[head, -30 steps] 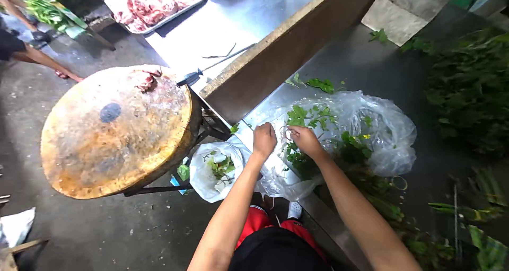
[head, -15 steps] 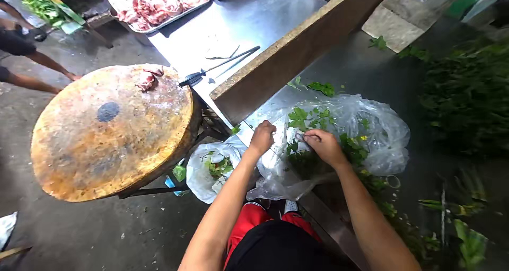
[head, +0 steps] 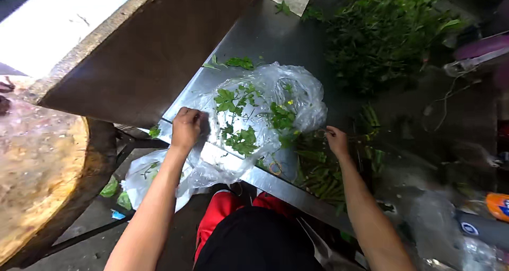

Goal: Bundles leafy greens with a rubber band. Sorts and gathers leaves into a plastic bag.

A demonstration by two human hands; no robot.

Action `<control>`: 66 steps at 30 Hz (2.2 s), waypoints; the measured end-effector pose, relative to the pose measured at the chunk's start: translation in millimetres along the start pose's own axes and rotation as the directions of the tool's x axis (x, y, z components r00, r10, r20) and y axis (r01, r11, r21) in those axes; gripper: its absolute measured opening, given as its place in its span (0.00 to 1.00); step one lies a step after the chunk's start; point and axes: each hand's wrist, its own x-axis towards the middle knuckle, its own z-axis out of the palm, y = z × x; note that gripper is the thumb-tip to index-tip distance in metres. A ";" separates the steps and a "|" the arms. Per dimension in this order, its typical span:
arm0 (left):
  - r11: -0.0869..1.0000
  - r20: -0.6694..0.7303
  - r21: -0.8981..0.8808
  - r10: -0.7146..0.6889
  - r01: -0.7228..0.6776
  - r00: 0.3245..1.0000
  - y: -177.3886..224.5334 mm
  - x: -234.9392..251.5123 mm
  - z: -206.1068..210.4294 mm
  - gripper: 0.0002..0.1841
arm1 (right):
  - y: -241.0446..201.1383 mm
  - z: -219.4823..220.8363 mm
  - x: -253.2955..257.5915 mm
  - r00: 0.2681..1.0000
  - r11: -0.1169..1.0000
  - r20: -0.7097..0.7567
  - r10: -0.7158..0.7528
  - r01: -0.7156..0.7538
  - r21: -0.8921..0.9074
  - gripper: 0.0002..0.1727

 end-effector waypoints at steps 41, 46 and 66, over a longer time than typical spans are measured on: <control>0.984 0.168 0.127 -0.149 0.128 0.974 159.2 -118.7 130.7 0.09 | -76.5 37.5 -54.6 0.874 0.842 0.210 -0.439 0.481 -0.245 0.17; 0.988 0.192 0.048 -0.152 0.145 0.970 162.9 -124.9 128.5 0.10 | -80.9 52.4 -36.7 0.911 0.870 0.127 -0.393 0.413 -0.271 0.13; 0.944 0.124 0.321 -0.116 0.071 0.985 77.8 -181.1 40.6 0.25 | -93.2 -1.4 42.2 0.991 0.969 0.015 0.131 -0.131 0.210 0.59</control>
